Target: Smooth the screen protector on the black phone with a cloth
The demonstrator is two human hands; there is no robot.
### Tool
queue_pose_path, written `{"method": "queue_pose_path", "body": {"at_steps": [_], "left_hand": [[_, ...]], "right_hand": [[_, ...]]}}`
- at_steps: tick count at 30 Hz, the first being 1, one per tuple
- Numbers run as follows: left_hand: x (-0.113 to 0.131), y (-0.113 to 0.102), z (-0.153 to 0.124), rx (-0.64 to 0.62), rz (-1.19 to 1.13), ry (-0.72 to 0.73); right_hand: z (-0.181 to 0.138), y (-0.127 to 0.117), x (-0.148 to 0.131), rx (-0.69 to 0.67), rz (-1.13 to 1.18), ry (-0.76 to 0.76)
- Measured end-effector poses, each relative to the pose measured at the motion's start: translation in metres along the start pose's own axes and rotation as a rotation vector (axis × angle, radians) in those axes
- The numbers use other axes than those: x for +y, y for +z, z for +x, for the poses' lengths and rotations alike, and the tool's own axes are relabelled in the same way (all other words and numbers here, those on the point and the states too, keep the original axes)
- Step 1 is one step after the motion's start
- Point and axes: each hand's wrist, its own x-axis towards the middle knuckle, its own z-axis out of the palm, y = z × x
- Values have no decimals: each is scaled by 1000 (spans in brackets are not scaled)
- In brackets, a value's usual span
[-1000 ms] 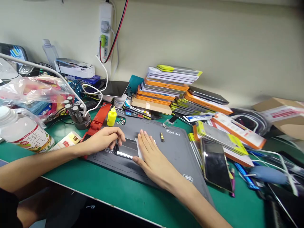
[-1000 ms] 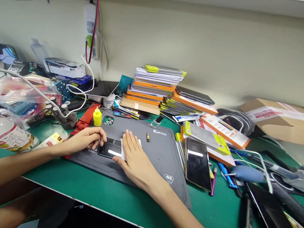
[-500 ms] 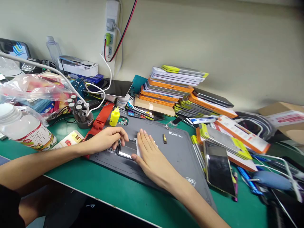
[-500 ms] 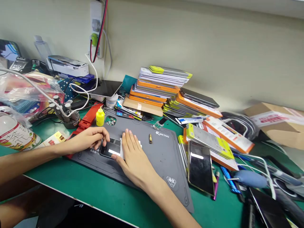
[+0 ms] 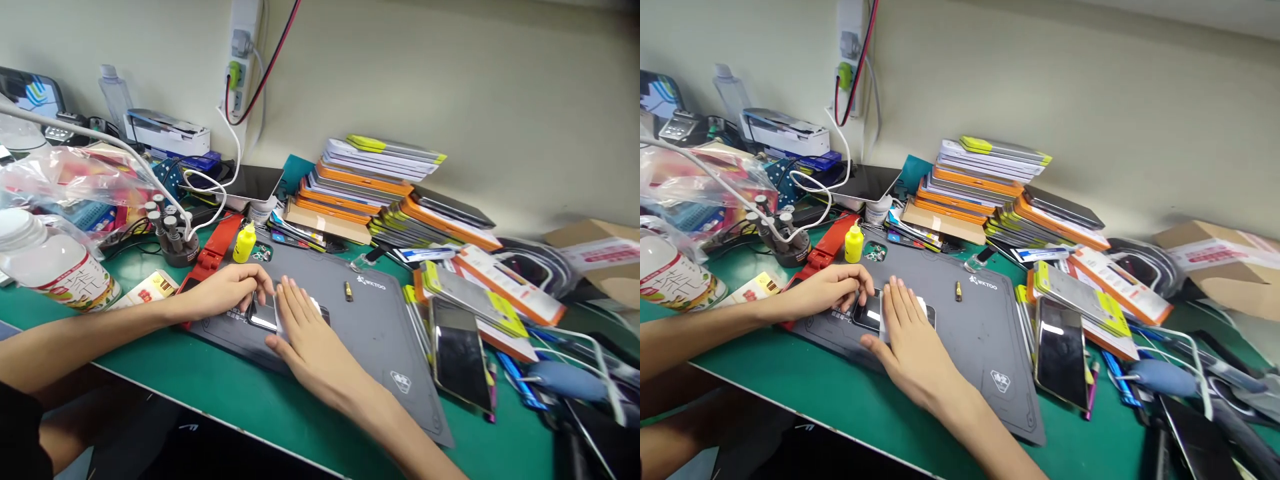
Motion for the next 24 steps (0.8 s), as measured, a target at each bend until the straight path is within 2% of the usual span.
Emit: {"method": "queue_pose_path", "body": {"at_steps": [4, 6, 9, 13, 16, 19, 24], "left_hand": [[0, -2, 1, 55, -46, 0], [0, -4, 2, 114, -83, 1], [-1, -5, 3, 179, -139, 0], [-3, -6, 3, 183, -173, -3], [0, -6, 3, 194, -176, 14], [4, -6, 2, 204, -165, 30], [3, -7, 3, 213, -168, 30]], "right_hand": [[31, -12, -5, -8, 40, 45], [30, -11, -11, 4, 42, 29], [13, -2, -21, 42, 43, -37], [8, 4, -29, 35, 32, -60], [32, -3, -29, 20, 23, -30], [51, -10, -32, 62, 20, -12], [37, 0, -56, 102, 64, -31]]}}
